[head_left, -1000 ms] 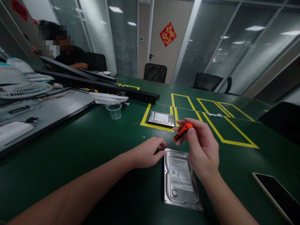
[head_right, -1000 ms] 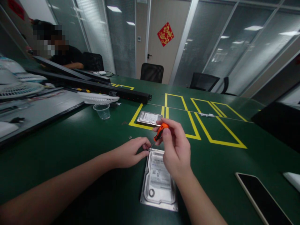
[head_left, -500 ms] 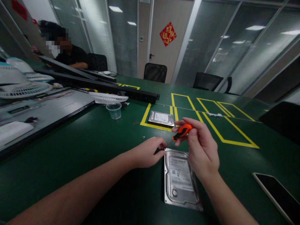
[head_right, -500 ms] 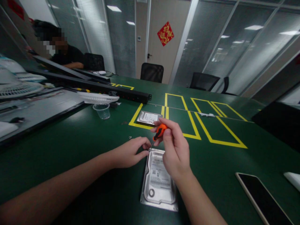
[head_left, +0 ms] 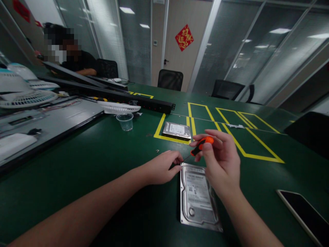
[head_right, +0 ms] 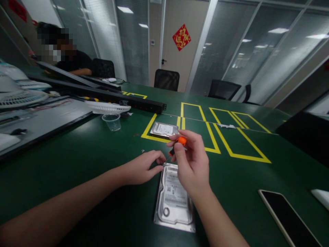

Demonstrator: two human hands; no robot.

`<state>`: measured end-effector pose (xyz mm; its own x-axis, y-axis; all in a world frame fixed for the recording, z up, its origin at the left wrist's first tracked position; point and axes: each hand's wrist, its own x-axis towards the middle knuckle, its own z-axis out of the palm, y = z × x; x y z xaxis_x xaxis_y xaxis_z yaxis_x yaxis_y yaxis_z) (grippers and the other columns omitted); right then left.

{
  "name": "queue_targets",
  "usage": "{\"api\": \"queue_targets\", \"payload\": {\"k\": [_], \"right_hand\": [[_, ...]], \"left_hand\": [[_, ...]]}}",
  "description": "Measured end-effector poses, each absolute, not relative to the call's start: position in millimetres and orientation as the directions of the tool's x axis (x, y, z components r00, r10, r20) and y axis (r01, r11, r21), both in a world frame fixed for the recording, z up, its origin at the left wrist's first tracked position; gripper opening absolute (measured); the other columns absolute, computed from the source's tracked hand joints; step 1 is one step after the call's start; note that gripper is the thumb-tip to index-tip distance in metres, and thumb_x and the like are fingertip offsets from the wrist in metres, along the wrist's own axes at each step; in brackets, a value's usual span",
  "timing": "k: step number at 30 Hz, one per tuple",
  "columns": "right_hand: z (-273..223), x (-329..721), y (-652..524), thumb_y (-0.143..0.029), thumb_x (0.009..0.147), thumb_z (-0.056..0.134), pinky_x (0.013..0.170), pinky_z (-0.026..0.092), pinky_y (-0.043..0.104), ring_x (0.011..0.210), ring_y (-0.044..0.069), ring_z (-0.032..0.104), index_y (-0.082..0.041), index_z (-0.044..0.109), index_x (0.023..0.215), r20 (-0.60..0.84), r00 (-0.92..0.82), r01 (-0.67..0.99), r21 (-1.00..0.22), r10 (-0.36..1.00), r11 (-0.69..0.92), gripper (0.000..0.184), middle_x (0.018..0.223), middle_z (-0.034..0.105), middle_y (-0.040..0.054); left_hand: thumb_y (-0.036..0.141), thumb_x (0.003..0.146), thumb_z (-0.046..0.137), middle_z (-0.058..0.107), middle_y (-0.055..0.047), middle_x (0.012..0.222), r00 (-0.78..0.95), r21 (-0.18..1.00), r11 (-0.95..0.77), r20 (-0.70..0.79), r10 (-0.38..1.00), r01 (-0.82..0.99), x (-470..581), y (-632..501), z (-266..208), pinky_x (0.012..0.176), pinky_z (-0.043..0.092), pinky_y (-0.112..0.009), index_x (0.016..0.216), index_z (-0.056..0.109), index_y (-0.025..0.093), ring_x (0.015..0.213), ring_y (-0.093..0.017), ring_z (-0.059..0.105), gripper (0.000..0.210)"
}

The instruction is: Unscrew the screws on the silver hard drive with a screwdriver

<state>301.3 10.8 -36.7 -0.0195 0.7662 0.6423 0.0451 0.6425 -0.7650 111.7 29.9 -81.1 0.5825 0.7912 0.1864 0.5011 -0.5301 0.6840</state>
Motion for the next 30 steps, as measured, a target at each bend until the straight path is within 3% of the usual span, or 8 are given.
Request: {"api": "queue_targets", "payload": {"k": [5, 10, 15, 18, 22, 26, 30], "right_hand": [[-35.7, 303.5, 9.9, -0.031, 0.109, 0.051, 0.059, 0.062, 0.030, 0.102, 0.022, 0.074, -0.028, 0.068, 0.130, 0.630, -0.054, 0.044, -0.774, 0.775, 0.632, 0.028, 0.124, 0.070, 0.0094], [-31.5, 300.4, 8.0, -0.027, 0.100, 0.068, 0.056, 0.060, 0.027, 0.090, 0.019, 0.075, -0.024, 0.069, 0.111, 0.660, 0.066, 0.161, -0.748, 0.749, 0.644, 0.012, 0.117, 0.073, 0.0084], [-33.0, 298.9, 8.7, -0.025, 0.090, 0.081, 0.053, 0.059, 0.026, 0.080, 0.017, 0.075, -0.026, 0.064, 0.109, 0.648, 0.080, 0.139, -0.760, 0.757, 0.635, 0.025, 0.109, 0.075, 0.0049], [-34.9, 300.4, 8.5, -0.030, 0.100, 0.068, 0.055, 0.061, 0.028, 0.089, 0.019, 0.076, -0.027, 0.068, 0.118, 0.648, 0.021, 0.078, -0.760, 0.761, 0.645, 0.018, 0.114, 0.072, 0.0070], [-35.2, 302.8, 7.6, -0.032, 0.109, 0.050, 0.056, 0.061, 0.030, 0.097, 0.022, 0.076, -0.026, 0.070, 0.125, 0.622, -0.026, 0.001, -0.783, 0.782, 0.622, 0.026, 0.121, 0.070, 0.0098], [-32.8, 301.9, 7.8, -0.028, 0.105, 0.058, 0.059, 0.062, 0.030, 0.091, 0.021, 0.076, -0.024, 0.070, 0.121, 0.637, 0.004, 0.088, -0.768, 0.771, 0.634, 0.020, 0.117, 0.073, 0.0099], [-30.7, 299.2, 8.5, -0.023, 0.094, 0.076, 0.057, 0.063, 0.028, 0.093, 0.021, 0.076, -0.023, 0.067, 0.106, 0.678, 0.097, 0.166, -0.733, 0.729, 0.660, 0.015, 0.113, 0.073, 0.0085]], "left_hand": [[0.021, 0.097, 0.065, 0.072, -0.008, 0.108, 0.580, 0.691, -0.523, 0.182, 0.794, 0.499, 111.8, 30.1, -81.2, 0.091, 0.054, -0.039, 0.111, 0.064, 0.019, 0.104, -0.025, 0.067, 0.013], [0.022, 0.098, 0.065, 0.072, -0.009, 0.110, 0.578, 0.696, -0.515, 0.175, 0.797, 0.500, 111.5, 29.5, -80.7, 0.090, 0.054, -0.039, 0.111, 0.065, 0.018, 0.104, -0.026, 0.067, 0.014], [0.022, 0.098, 0.064, 0.072, -0.009, 0.109, 0.572, 0.686, -0.515, 0.174, 0.802, 0.514, 112.0, 29.3, -80.8, 0.090, 0.054, -0.040, 0.110, 0.065, 0.018, 0.103, -0.026, 0.067, 0.013], [0.022, 0.098, 0.064, 0.072, -0.009, 0.108, 0.579, 0.683, -0.528, 0.186, 0.794, 0.505, 111.7, 30.0, -82.2, 0.090, 0.054, -0.039, 0.110, 0.064, 0.018, 0.103, -0.026, 0.067, 0.013], [0.022, 0.098, 0.064, 0.072, -0.008, 0.108, 0.584, 0.688, -0.531, 0.189, 0.790, 0.495, 111.1, 30.9, -83.6, 0.090, 0.054, -0.039, 0.110, 0.064, 0.019, 0.104, -0.026, 0.067, 0.013], [0.023, 0.098, 0.064, 0.072, -0.008, 0.109, 0.577, 0.689, -0.522, 0.183, 0.796, 0.503, 111.7, 30.4, -82.3, 0.091, 0.054, -0.039, 0.111, 0.064, 0.019, 0.105, -0.026, 0.067, 0.014], [0.022, 0.098, 0.064, 0.072, -0.009, 0.109, 0.577, 0.687, -0.514, 0.167, 0.799, 0.514, 112.2, 29.4, -79.8, 0.091, 0.054, -0.039, 0.111, 0.065, 0.017, 0.104, -0.026, 0.067, 0.014]]}}
